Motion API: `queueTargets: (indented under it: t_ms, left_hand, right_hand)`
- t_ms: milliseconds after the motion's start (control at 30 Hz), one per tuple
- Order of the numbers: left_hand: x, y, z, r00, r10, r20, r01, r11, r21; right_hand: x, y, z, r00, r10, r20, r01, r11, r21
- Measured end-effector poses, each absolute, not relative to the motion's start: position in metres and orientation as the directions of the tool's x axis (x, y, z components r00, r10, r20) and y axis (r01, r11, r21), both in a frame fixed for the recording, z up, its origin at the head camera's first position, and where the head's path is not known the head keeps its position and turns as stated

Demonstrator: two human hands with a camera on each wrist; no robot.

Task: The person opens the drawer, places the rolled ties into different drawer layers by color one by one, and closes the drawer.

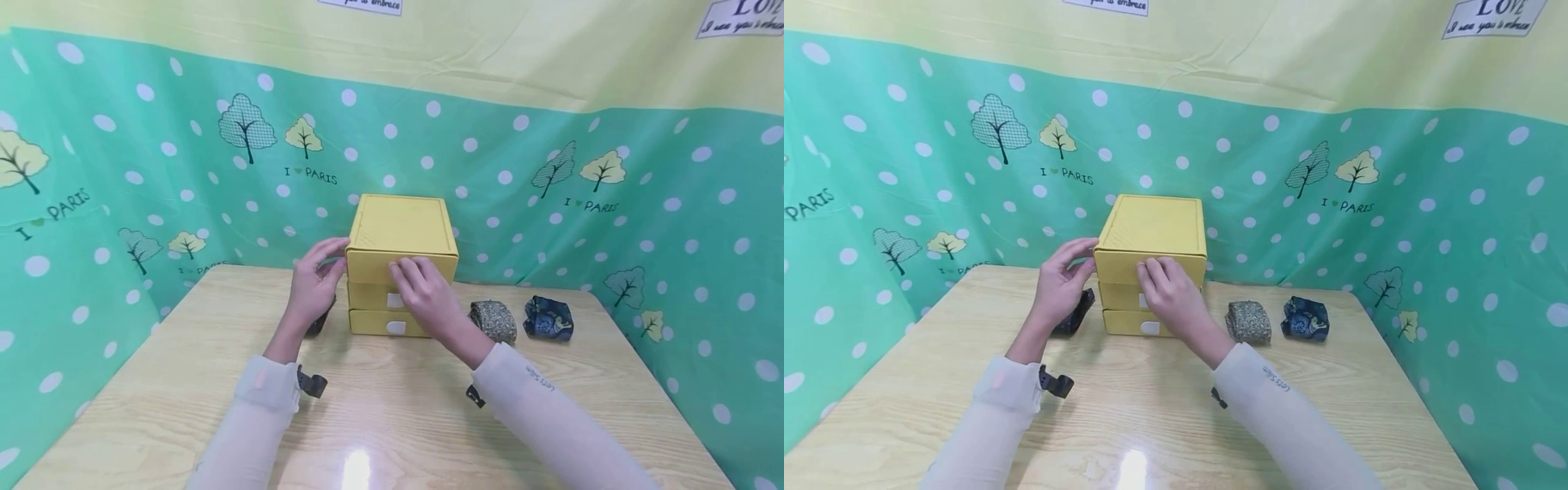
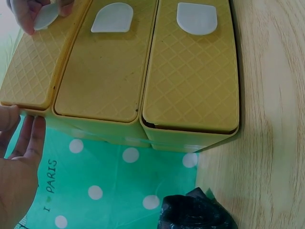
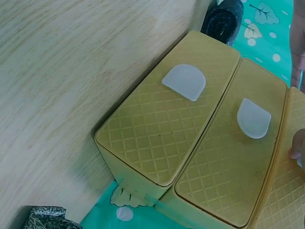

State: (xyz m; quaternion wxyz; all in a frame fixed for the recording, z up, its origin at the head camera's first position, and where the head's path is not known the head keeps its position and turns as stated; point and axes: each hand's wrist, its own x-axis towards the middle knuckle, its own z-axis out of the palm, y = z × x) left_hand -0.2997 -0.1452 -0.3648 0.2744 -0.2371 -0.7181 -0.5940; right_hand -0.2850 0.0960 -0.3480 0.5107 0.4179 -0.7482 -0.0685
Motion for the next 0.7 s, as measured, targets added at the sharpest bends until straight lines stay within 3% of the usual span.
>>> queueTargets:
  t_ms: [700]
  left_hand:
    - [-0.3011,-0.147,-0.3655,-0.699,0.029,0.714,0.707,0.173,0.685]
  right_hand:
    - [-0.2763,0.101,-0.3453,-0.133,-0.738,0.661,-0.548,0.611,0.572]
